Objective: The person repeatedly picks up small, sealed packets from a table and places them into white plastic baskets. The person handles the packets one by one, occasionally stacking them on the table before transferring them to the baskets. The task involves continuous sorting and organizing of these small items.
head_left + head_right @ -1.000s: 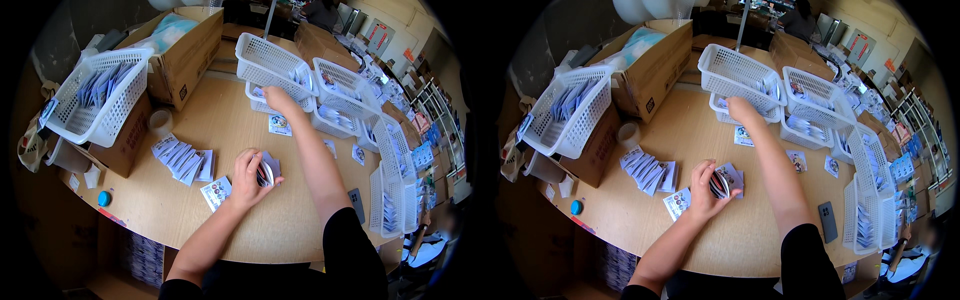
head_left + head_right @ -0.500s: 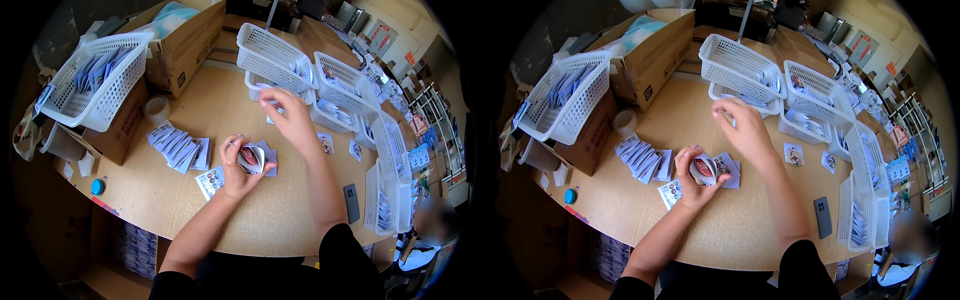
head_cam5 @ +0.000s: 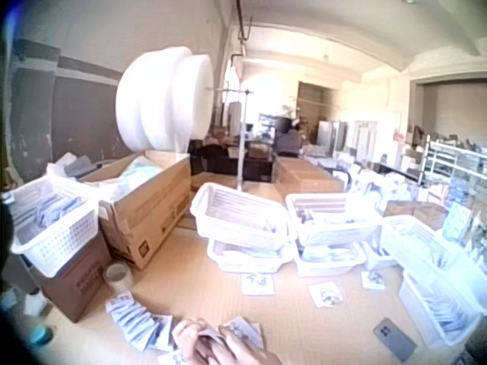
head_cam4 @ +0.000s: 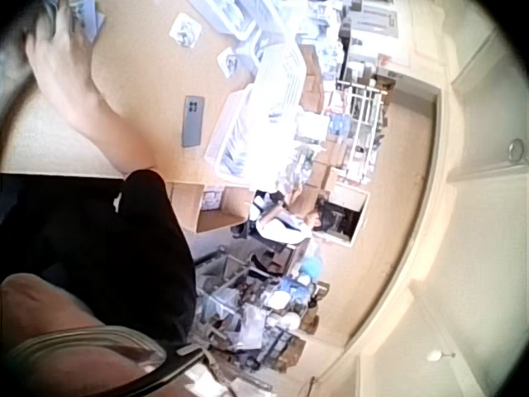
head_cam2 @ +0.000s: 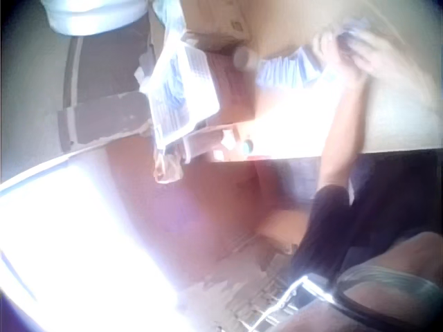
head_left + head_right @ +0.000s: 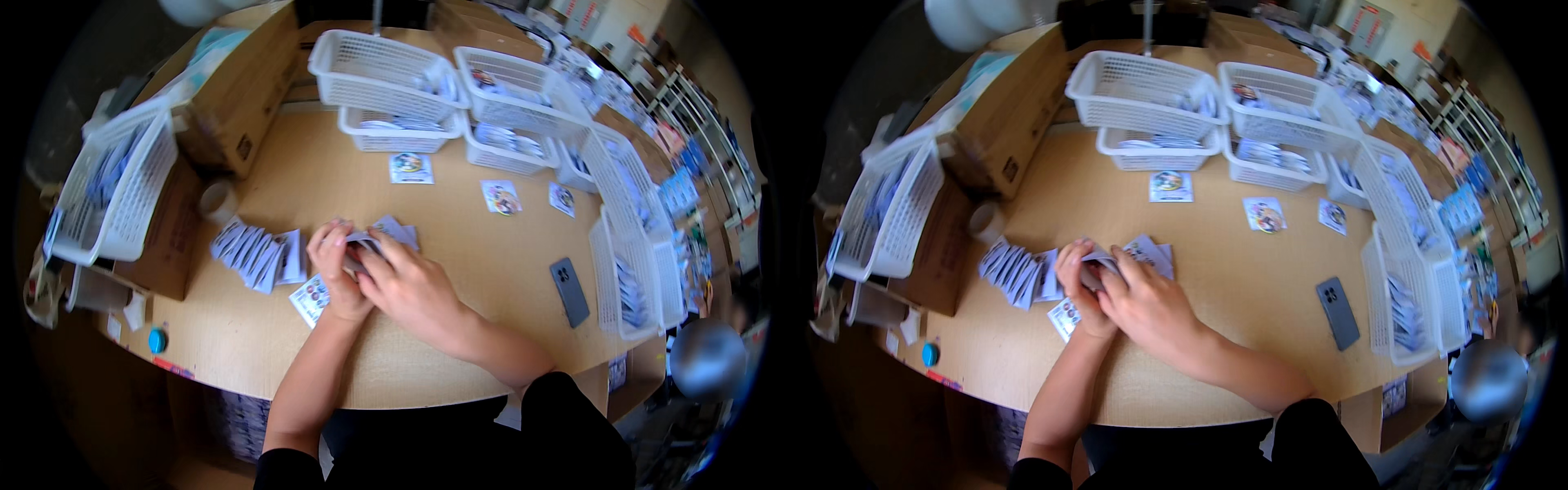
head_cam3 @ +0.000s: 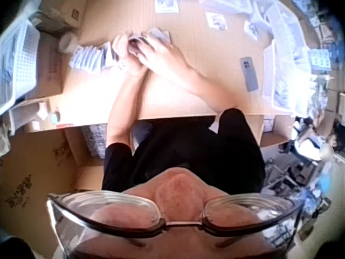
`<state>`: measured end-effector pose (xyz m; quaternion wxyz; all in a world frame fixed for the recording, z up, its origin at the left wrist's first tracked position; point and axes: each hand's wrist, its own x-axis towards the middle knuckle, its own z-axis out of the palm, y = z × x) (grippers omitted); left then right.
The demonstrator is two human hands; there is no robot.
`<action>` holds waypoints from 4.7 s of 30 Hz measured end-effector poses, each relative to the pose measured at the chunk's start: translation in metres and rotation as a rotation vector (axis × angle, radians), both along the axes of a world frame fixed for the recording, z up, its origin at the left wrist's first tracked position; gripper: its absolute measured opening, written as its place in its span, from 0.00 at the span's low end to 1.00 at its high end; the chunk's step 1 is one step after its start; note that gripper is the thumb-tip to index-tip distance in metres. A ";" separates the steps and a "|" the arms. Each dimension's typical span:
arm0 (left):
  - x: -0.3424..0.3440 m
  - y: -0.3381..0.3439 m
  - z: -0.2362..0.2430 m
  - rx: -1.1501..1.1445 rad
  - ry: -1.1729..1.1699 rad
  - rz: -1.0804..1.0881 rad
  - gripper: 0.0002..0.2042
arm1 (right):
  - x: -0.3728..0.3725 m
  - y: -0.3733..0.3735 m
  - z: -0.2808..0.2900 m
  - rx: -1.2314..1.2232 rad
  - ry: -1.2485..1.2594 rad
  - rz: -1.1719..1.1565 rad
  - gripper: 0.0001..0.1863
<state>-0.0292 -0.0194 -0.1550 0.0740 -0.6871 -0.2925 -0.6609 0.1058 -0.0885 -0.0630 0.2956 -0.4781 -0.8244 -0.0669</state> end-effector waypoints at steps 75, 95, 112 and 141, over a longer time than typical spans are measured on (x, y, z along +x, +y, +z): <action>0.029 -0.024 -0.011 -0.323 -0.014 -0.403 0.51 | 0.541 -0.146 0.027 -0.612 -0.500 -0.991 0.35; 0.052 -0.072 0.019 -0.484 -0.036 -0.975 0.81 | 0.103 -0.072 -0.026 -0.559 0.719 0.266 0.74; 0.040 -0.044 0.010 -0.898 -0.295 -1.082 0.50 | 0.137 -0.033 -0.038 -0.416 0.879 0.334 0.53; 0.039 -0.035 -0.010 -0.703 -0.288 -0.803 0.52 | 0.146 -0.034 -0.052 -0.473 0.867 0.089 0.64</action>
